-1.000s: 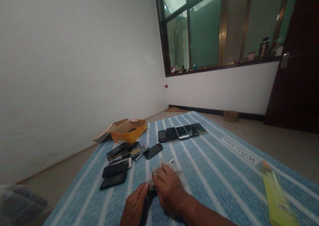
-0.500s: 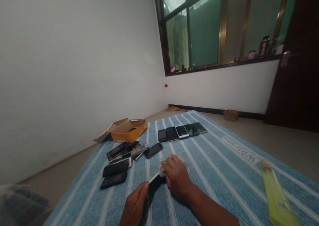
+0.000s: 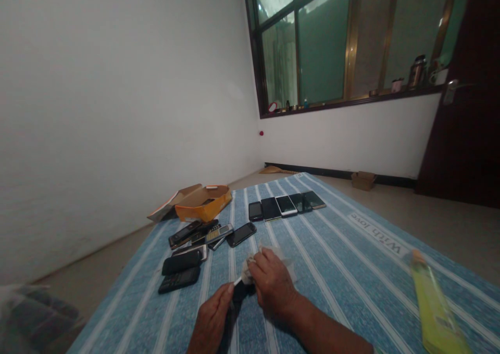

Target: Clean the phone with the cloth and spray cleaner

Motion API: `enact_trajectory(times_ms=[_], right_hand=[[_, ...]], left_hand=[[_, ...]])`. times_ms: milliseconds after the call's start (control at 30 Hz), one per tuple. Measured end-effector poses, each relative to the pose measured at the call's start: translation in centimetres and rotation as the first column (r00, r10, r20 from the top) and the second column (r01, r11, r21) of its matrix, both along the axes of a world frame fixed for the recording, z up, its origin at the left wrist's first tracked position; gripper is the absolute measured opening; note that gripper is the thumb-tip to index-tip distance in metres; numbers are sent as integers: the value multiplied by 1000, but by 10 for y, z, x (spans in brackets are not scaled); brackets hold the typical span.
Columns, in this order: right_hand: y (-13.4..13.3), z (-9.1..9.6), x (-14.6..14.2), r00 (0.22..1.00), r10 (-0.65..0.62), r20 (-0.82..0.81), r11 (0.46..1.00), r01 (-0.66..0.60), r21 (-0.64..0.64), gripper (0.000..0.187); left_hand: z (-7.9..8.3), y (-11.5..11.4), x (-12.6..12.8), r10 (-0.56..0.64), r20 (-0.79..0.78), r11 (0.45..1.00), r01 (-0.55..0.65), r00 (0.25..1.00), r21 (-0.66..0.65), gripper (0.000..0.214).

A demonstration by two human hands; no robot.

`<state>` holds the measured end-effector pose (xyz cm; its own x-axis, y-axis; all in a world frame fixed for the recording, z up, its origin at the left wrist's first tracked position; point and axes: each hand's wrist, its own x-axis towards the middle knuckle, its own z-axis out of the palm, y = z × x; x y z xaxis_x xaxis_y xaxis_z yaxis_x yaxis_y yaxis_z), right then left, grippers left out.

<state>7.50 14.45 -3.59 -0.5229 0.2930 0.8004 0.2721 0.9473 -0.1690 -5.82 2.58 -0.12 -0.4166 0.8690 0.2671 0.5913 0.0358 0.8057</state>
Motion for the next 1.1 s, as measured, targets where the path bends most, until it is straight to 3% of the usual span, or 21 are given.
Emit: enact_trajectory(times_ms=[200,433,700,1100], right_hand=[[-24,-1,-9,991,126,47,992,-126,5,39],[-11,6,0,997,68,22,998,-68,10,36],[-27,5,-6,994,108,-4,994,-108,26,33],[12,10,13,999,-31,20,996,33,-89,37]], left_hand=[[-5,1,-2,-3,106,1000,0,994,21,62],[-5,2,-1,4,108,1000,-5,994,10,62],[-5,2,-1,-7,140,1000,7,990,4,57],[-1,1,1,22,6,999,-22,1000,-48,55]])
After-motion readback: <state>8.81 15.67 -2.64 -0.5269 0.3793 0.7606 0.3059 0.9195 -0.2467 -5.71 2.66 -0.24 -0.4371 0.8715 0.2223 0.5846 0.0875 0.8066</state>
